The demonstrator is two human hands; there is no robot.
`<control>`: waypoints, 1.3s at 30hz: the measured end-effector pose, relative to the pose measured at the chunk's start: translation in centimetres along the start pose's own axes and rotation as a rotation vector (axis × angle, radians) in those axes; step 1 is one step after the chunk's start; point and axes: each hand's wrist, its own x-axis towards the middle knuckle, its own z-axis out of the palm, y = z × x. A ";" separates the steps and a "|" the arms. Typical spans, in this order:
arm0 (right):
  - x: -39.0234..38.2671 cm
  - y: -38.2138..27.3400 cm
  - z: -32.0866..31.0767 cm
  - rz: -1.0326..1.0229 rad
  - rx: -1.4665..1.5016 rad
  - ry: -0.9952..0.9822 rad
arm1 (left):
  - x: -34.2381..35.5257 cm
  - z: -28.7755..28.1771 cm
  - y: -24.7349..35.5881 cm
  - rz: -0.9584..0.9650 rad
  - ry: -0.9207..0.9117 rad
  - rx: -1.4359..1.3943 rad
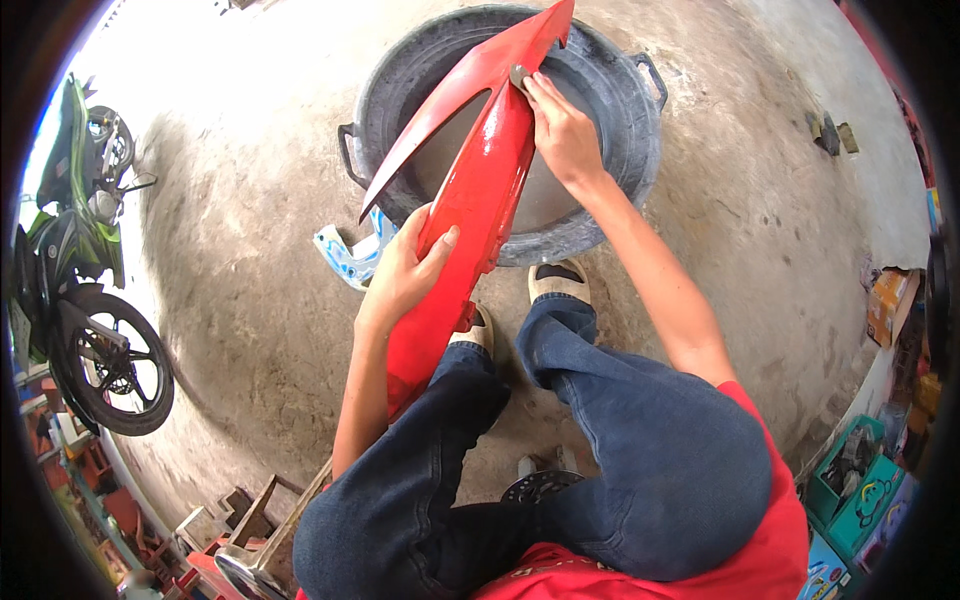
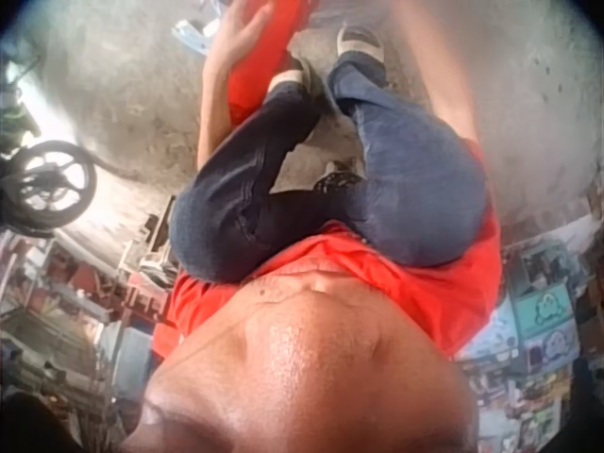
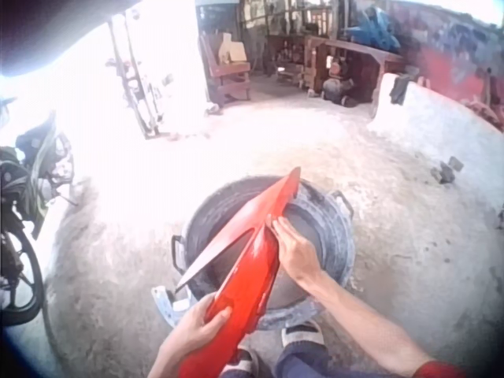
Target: The person sands a red motorcycle fairing using a small piece of sandpaper, frequently dipping the sandpaper into a large black tub of water.
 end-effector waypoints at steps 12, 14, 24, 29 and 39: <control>-6.1 -5.8 -1.4 -0.142 0.065 -0.189 | 0.1 -0.2 -0.5 0.009 0.001 0.009; -4.1 -5.4 -1.6 0.098 0.138 -0.146 | 0.3 -0.1 0.2 0.004 -0.007 -0.006; -6.5 -6.0 -2.1 -0.174 0.070 -0.195 | -1.0 -1.1 -1.3 -0.029 -0.148 -0.154; -7.4 -8.0 -1.8 -0.297 0.057 -0.270 | -1.4 -1.4 -2.0 -0.080 -0.185 -0.285; -5.5 -6.5 -1.5 -0.188 0.026 -0.215 | 0.1 -0.5 -1.5 -0.008 -0.148 -0.274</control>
